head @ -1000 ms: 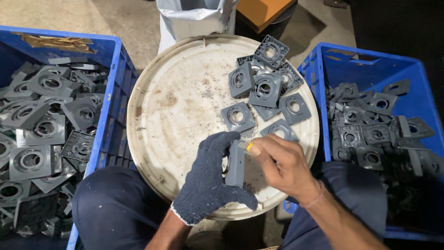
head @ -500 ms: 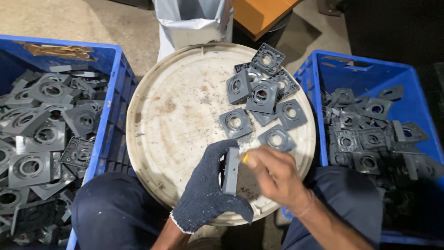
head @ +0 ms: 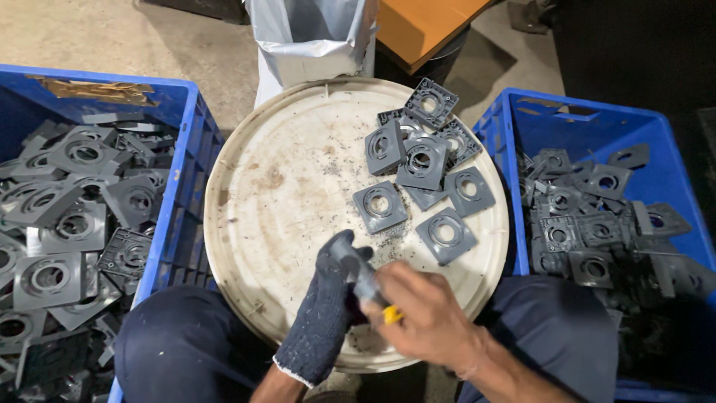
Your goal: The person cleans plastic parts by using a scraping tool to remove excess material from their edges and surfaces.
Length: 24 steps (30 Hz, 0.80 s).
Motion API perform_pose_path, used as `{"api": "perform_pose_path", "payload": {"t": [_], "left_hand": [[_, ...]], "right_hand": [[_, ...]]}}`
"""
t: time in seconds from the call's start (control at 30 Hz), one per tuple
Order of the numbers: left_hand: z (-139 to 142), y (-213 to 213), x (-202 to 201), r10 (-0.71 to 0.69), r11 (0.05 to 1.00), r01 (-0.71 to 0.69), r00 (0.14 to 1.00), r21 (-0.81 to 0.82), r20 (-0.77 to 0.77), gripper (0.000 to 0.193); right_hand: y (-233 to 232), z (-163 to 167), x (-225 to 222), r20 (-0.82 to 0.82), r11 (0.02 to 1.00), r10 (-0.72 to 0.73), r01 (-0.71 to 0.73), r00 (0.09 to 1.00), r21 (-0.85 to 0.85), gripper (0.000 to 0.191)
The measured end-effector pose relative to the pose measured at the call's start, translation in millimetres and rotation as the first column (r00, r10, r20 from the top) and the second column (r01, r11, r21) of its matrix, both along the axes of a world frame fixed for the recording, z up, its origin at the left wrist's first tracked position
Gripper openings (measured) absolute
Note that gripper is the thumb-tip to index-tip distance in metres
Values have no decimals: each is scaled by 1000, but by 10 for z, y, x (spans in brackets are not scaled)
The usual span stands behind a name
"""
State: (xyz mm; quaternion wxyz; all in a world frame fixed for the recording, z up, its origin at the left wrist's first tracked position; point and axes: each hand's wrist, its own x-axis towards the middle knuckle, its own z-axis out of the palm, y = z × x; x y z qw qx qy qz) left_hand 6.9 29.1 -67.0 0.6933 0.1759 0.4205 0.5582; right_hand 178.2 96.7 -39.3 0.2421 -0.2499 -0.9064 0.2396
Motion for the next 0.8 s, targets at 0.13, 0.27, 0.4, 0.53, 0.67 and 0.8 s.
{"api": "perform_pose_path", "payload": {"t": [0.13, 0.27, 0.4, 0.53, 0.67, 0.8], "left_hand": [[124, 3, -60, 314, 866, 209, 481, 455, -819, 128], [243, 27, 77, 166, 862, 409, 332, 300, -928, 114], [268, 31, 79, 18, 969, 156, 727, 190, -686, 111], [246, 7, -23, 66, 947, 136, 804, 290, -592, 112], [221, 5, 17, 95, 930, 212, 650, 300, -754, 101], [176, 37, 38, 92, 913, 255, 634, 320, -768, 97]], "right_hand": [[107, -27, 77, -133, 732, -277, 119, 952, -671, 33], [186, -1, 166, -72, 469, -347, 107, 935, -877, 43], [220, 160, 253, 100, 804, -199, 221, 975, -552, 47], [265, 263, 268, 27, 961, -122, 125, 992, -245, 46], [258, 248, 232, 32, 995, -29, 32, 999, -99, 50], [215, 206, 161, 63, 991, 5, -13, 998, 131, 76]]}}
